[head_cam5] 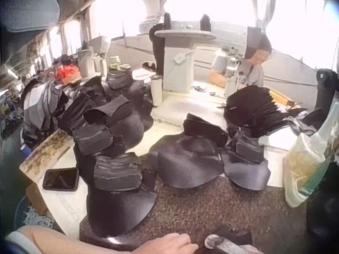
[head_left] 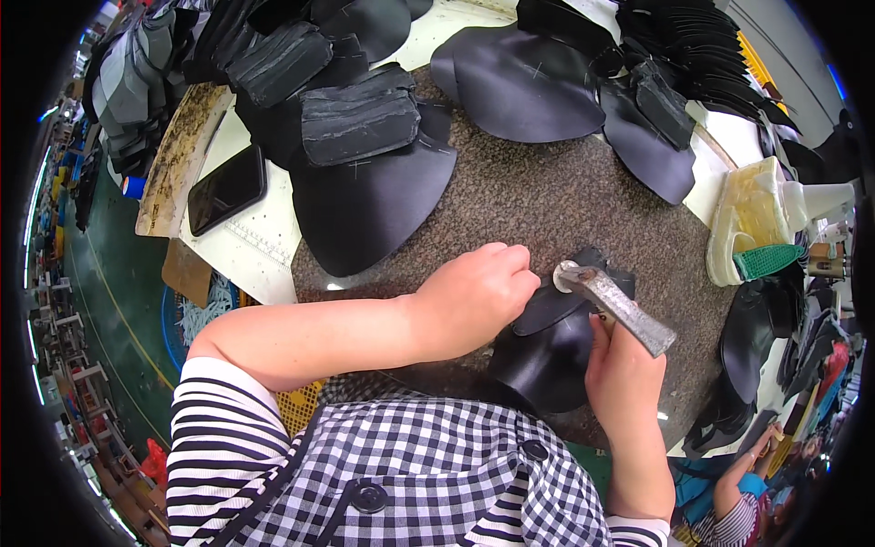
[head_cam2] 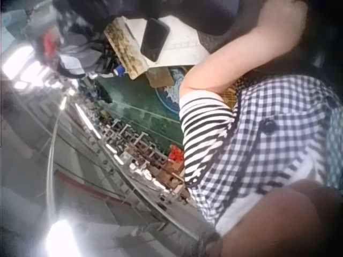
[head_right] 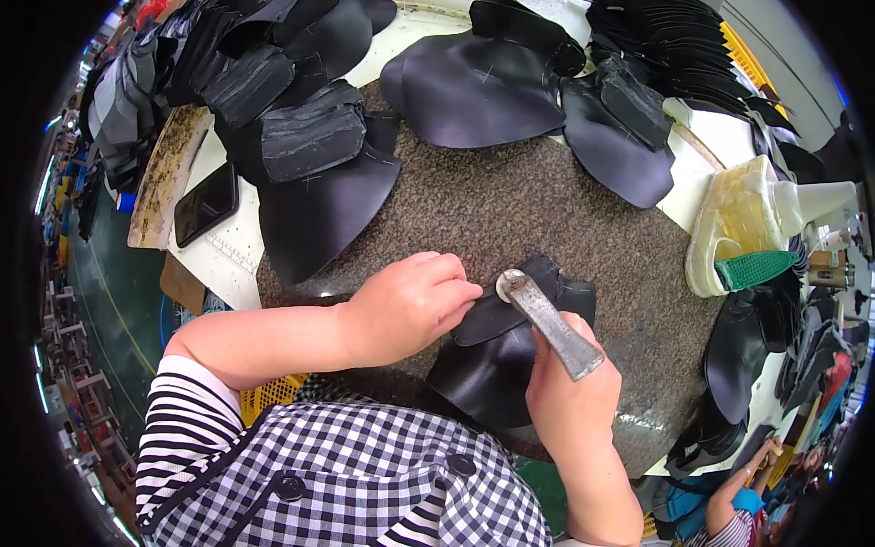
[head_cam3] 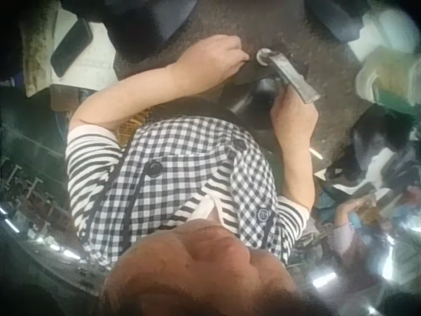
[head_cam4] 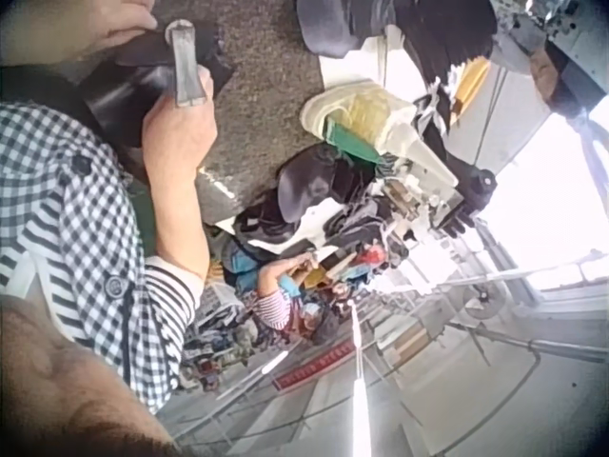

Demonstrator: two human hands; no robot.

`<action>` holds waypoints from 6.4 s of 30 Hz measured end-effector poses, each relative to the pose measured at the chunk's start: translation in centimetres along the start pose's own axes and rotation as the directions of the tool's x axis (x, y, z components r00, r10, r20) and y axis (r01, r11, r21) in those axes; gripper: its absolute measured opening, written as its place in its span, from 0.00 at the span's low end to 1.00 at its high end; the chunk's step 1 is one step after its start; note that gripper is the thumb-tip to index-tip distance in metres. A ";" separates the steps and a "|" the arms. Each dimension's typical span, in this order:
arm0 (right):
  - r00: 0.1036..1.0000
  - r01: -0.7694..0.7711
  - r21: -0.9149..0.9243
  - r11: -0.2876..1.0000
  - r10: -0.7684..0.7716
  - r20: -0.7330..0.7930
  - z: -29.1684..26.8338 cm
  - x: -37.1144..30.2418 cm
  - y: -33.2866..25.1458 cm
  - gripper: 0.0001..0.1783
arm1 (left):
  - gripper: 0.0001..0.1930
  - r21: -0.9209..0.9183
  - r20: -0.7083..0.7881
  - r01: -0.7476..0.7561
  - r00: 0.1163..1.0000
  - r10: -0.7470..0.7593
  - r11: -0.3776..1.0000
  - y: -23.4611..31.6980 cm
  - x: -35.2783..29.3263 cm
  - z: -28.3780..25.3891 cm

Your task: The person folds and presses leather shoe upper pieces together by hand, then hammers the joined edges with a hammer on the workbench.

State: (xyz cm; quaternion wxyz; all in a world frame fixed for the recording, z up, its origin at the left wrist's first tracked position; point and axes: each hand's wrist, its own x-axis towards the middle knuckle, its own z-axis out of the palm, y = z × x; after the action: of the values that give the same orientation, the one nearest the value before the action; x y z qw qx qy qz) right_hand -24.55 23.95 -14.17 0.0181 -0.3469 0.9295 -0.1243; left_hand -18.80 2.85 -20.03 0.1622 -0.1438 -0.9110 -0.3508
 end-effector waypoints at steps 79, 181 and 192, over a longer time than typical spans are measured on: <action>0.988 0.151 0.220 0.964 -0.151 -0.021 2.0 -1.1 -3.1 0.12 | 0.30 0.341 0.180 -0.255 0.962 0.203 0.905 0.3 -7.5 -3.7; 0.904 -0.412 0.900 0.143 0.186 0.384 3.5 3.0 2.1 0.10 | 0.11 -0.485 0.558 0.823 0.552 -0.619 0.297 -0.7 1.4 -5.5; 0.933 -0.347 0.929 0.125 0.145 0.329 4.6 2.7 2.9 0.08 | 0.10 -0.488 0.507 0.764 0.642 -0.576 0.422 -0.3 1.8 -5.6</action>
State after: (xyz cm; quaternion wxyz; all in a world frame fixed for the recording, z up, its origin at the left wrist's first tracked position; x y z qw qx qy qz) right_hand -27.89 23.36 -19.14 0.3296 -0.1034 0.6693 -0.6578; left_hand -19.43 -0.94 -15.58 -0.1775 0.1424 -0.7128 -0.6635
